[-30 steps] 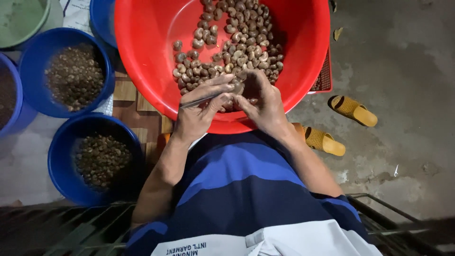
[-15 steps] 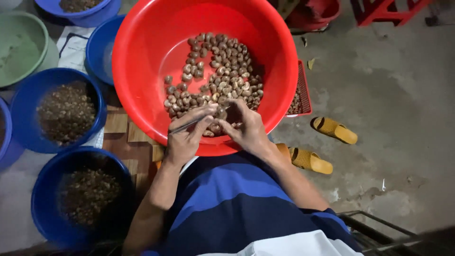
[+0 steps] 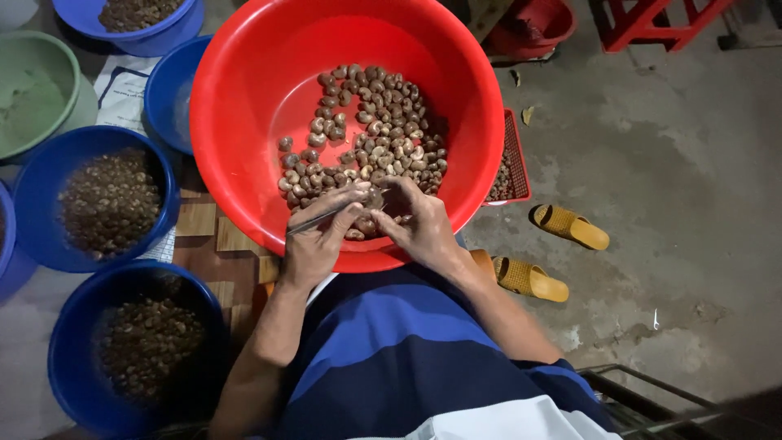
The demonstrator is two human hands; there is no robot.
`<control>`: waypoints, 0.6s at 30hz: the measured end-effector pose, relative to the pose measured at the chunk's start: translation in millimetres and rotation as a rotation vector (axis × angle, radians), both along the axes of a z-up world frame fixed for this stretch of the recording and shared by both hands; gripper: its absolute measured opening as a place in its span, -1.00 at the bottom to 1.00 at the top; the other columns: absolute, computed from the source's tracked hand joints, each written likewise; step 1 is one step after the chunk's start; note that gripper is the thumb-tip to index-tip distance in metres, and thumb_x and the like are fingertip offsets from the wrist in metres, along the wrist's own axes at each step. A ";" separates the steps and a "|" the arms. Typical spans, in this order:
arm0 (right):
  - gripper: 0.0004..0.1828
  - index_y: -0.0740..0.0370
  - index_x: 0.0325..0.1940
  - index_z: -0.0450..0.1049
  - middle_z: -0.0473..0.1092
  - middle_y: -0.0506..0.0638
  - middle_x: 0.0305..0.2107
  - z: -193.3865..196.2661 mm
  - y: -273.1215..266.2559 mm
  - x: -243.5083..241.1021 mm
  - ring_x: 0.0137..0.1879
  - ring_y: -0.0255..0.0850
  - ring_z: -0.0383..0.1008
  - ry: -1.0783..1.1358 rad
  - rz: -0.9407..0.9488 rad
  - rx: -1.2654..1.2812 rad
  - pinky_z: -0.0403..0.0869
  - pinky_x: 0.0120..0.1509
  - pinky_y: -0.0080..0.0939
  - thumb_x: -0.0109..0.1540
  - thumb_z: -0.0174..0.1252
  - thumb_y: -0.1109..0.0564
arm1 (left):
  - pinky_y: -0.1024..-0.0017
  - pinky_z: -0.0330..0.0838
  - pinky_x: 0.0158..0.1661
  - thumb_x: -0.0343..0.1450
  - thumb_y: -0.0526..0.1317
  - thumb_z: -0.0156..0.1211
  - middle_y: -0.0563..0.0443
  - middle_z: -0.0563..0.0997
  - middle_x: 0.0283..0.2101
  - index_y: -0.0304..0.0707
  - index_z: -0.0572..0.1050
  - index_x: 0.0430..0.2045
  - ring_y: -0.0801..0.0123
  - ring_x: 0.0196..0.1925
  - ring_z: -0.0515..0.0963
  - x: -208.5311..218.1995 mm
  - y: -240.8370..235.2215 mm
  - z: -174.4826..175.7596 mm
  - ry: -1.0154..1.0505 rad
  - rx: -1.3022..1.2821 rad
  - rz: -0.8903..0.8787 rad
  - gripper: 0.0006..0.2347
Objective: A person uses a small metal blade to scrape the outer surface of nuts held in a large red bowl.
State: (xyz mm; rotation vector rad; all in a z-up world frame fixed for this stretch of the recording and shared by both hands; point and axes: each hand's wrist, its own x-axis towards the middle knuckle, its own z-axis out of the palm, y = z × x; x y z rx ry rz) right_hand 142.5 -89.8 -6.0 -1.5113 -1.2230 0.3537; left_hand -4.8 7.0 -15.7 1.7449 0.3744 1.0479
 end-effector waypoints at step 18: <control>-0.66 0.43 0.21 0.31 0.49 0.15 -0.41 0.2 0.0 12.7 -0.34 -0.21 0.52 0.558 0.408 0.014 0.58 -0.21 -0.18 0.35 0.05 0.33 | 0.04 0.53 0.08 0.48 -0.35 0.28 -0.32 0.69 -0.09 -0.45 0.65 -0.19 -0.09 0.10 0.64 2.3 -3.2 15.5 -0.062 0.009 -0.057 -0.88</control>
